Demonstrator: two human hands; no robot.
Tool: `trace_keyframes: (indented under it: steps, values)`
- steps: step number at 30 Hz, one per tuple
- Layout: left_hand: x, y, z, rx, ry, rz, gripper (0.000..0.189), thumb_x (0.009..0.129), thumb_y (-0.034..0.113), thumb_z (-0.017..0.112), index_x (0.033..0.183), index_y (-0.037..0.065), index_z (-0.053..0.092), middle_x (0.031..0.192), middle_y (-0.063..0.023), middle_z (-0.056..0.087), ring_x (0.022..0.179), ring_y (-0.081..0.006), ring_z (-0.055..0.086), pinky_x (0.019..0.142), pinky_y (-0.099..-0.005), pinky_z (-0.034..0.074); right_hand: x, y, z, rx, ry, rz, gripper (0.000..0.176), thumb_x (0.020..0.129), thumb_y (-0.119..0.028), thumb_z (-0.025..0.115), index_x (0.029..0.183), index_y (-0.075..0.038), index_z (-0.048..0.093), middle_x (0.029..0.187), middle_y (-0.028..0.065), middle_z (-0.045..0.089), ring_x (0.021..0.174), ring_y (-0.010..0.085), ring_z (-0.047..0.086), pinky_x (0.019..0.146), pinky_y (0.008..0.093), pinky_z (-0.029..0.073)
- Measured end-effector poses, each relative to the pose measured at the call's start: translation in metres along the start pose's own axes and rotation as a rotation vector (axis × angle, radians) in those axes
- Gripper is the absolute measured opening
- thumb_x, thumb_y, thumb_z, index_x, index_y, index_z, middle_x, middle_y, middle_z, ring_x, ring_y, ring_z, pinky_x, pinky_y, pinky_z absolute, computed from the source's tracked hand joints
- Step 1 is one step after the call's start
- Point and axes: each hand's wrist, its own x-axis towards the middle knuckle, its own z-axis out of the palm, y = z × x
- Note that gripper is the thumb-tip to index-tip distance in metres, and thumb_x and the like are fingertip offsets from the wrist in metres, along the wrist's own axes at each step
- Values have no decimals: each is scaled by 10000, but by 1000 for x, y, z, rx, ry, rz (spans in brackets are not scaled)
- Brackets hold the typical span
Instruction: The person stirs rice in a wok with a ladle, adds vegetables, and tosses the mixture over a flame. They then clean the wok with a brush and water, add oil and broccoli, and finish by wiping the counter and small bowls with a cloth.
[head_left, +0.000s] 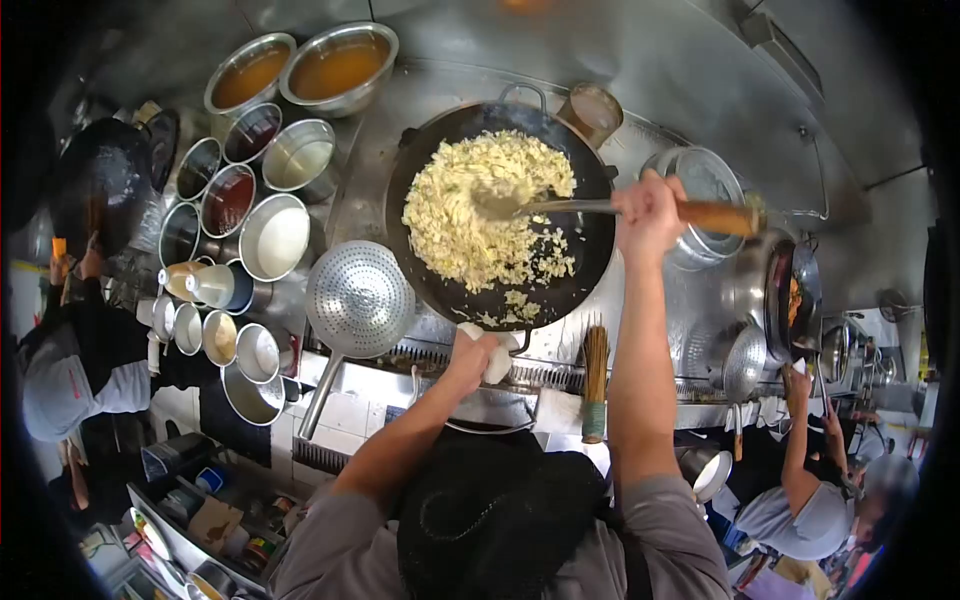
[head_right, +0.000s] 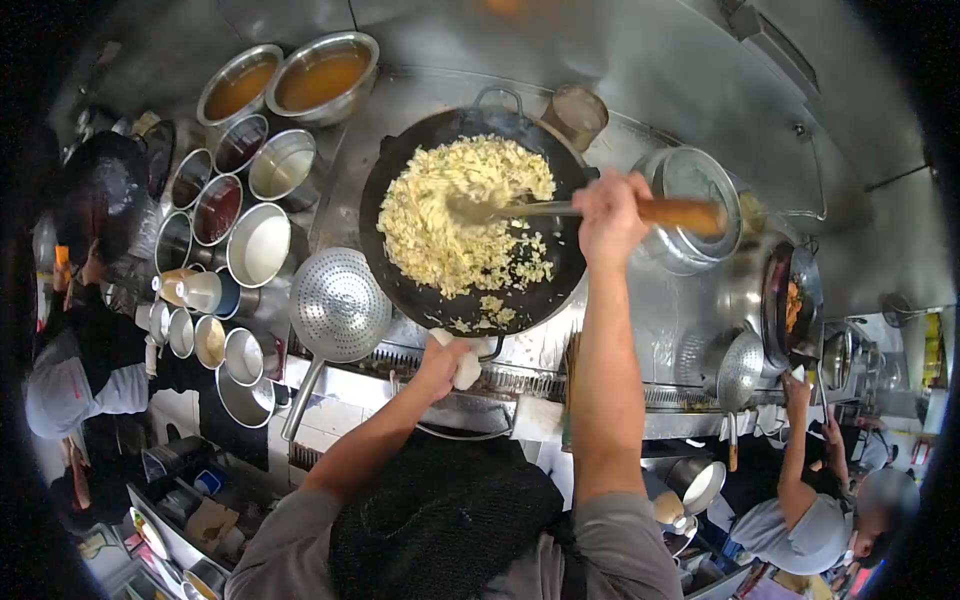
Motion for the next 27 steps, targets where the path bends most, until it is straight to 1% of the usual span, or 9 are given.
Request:
trace_keyframes:
  steps: [3,9,12,16,19,20,22,25,27]
  values:
    - [-8,5,3,27,42,10,358,790,-43,516,1145,-33,559,1017,-108,658,849,-206,660,690,-339,545,18,-34,52,-238,-117,224,238,813,-26,624,656,-87,456,561,0,423,455,101,375,406,277,317]
    - [-10,11,13,-28,105,111,368,781,-72,510,1146,-32,540,1017,-121,638,855,-230,649,708,-354,532,6,-15,123,-211,-392,-47,216,833,-93,649,656,-71,527,544,22,474,504,111,471,450,256,360]
    - [1,-7,10,-13,189,260,214,797,-29,536,1009,-56,562,900,-115,648,768,-188,635,633,-332,516,-7,32,136,-676,-700,123,196,829,-155,667,692,-51,573,582,25,536,515,118,488,478,268,398]
    - [5,-4,1,155,90,180,236,814,37,596,1034,-37,559,1025,-117,630,840,-179,614,700,-332,517,-50,-38,179,-950,-948,242,203,815,-185,672,688,-55,581,608,20,568,548,131,539,545,292,448]
    - [-5,2,-2,277,-59,548,262,821,48,603,1065,-30,545,1081,-126,612,872,-177,610,715,-329,519,-126,58,-14,-610,-1108,-178,174,682,-20,711,583,-85,583,590,45,616,509,130,582,525,259,489]
    - [1,3,-2,313,-107,683,271,824,51,606,1075,-28,541,1099,-129,606,883,-177,609,720,-328,520,-118,56,-3,-611,-1123,-174,174,682,-20,711,583,-85,583,590,45,616,509,130,582,525,259,489]
    - [27,-27,-11,189,58,351,339,821,49,614,1133,-38,513,1104,-148,601,896,-197,612,743,-341,522,-98,26,47,-616,-1103,50,187,712,-102,731,614,-95,571,541,14,542,498,138,567,507,281,457]
    - [15,-23,-6,69,123,169,364,803,46,623,1133,-50,502,1076,-163,605,900,-218,614,753,-342,519,-94,-71,89,-1052,-948,-172,243,783,-134,735,622,-89,559,508,13,505,493,125,545,496,302,441]
    - [7,-7,2,172,139,132,368,783,34,620,1119,-55,497,1061,-171,606,903,-208,614,722,-339,518,-125,-44,48,-825,-669,-169,288,824,-124,726,609,-94,537,556,33,545,553,135,564,532,313,459]
